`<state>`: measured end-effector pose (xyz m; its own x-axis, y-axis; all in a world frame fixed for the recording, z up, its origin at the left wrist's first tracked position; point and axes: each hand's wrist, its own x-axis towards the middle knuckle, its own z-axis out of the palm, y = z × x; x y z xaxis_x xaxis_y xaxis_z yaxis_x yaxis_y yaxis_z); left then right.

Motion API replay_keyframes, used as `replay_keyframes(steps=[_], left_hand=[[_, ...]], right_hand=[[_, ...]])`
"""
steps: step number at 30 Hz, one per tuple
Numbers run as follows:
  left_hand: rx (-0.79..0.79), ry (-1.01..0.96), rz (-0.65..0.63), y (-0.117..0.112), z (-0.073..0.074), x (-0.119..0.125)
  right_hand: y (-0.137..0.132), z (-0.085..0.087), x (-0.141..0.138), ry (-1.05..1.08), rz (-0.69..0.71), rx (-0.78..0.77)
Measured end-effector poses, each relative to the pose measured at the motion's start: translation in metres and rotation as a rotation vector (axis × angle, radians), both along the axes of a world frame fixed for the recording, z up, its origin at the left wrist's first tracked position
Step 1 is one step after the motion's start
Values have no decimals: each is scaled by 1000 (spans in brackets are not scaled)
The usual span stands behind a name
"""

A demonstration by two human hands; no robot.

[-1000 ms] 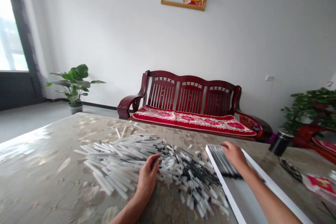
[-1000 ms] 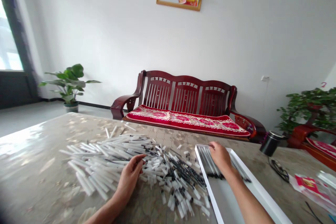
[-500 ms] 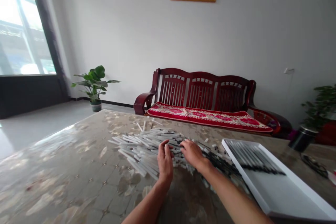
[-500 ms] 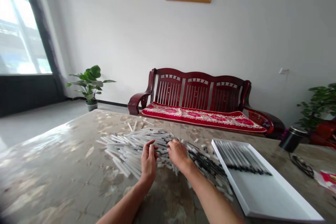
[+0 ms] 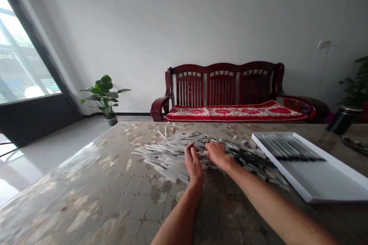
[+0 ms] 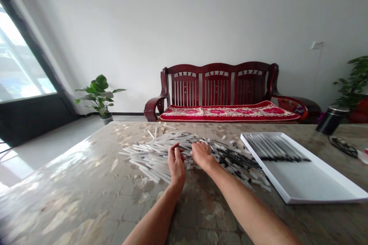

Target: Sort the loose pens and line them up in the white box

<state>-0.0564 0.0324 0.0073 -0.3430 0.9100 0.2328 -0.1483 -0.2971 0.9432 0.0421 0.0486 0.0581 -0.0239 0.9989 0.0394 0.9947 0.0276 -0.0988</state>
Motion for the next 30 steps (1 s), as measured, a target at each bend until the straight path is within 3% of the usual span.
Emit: replay_keyframes(steps=[7, 19, 30], left_hand=[[29, 4, -1, 4, -7, 0], [-64, -6, -54, 2, -5, 1], [-14, 21, -50, 9, -10, 0]], right_hand=[[5, 4, -4, -22, -47, -38], [-4, 3, -6, -39, 46, 15], [-29, -26, 35, 88, -9, 194]])
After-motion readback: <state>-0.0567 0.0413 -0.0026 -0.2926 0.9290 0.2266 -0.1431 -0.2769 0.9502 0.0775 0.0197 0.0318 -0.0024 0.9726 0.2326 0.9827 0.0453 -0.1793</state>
